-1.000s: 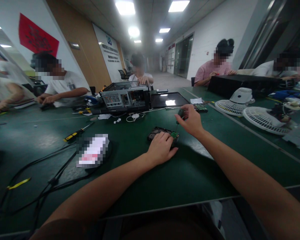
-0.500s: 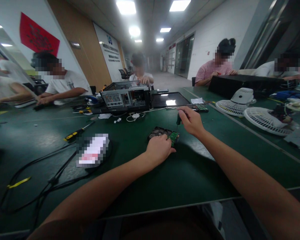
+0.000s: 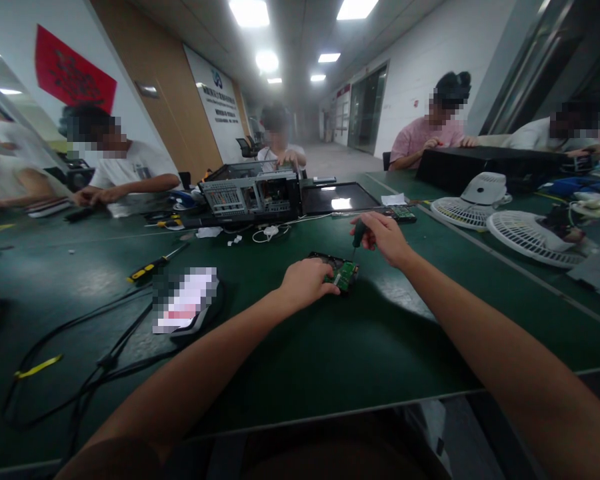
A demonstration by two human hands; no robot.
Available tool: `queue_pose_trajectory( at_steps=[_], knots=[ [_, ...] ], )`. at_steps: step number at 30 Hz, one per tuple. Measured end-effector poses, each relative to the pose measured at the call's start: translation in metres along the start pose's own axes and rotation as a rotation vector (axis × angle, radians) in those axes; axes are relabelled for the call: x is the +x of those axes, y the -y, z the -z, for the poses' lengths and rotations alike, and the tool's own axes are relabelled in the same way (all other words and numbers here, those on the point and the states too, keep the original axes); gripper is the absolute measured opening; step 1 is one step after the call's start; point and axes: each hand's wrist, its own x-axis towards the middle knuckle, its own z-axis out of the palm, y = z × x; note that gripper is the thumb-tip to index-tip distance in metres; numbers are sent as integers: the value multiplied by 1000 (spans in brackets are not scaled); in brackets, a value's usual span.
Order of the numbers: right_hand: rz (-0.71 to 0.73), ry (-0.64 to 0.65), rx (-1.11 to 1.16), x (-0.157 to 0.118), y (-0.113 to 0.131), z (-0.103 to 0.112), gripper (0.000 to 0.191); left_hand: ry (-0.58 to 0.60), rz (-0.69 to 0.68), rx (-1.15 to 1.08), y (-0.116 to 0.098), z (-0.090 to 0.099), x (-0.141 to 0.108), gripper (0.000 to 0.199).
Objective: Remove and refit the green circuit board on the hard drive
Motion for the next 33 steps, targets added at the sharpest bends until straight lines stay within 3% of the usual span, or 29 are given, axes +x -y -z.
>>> queue_pose_trajectory(
  at_steps=[7,12,18,33],
  knots=[
    [-99,-14,109,2,0,-2,43,-212,-133,130,-5,-21,-4,36],
    [-135,5,142,2,-2,0,44,-311,-234,68,1,-30,-4,32],
    [-159,28,150,2,-4,2,48,-300,-361,-4,3,-39,-2,20],
    [-164,41,184,5,-8,4,53,-257,-353,-32,3,-37,-2,23]
  ],
)
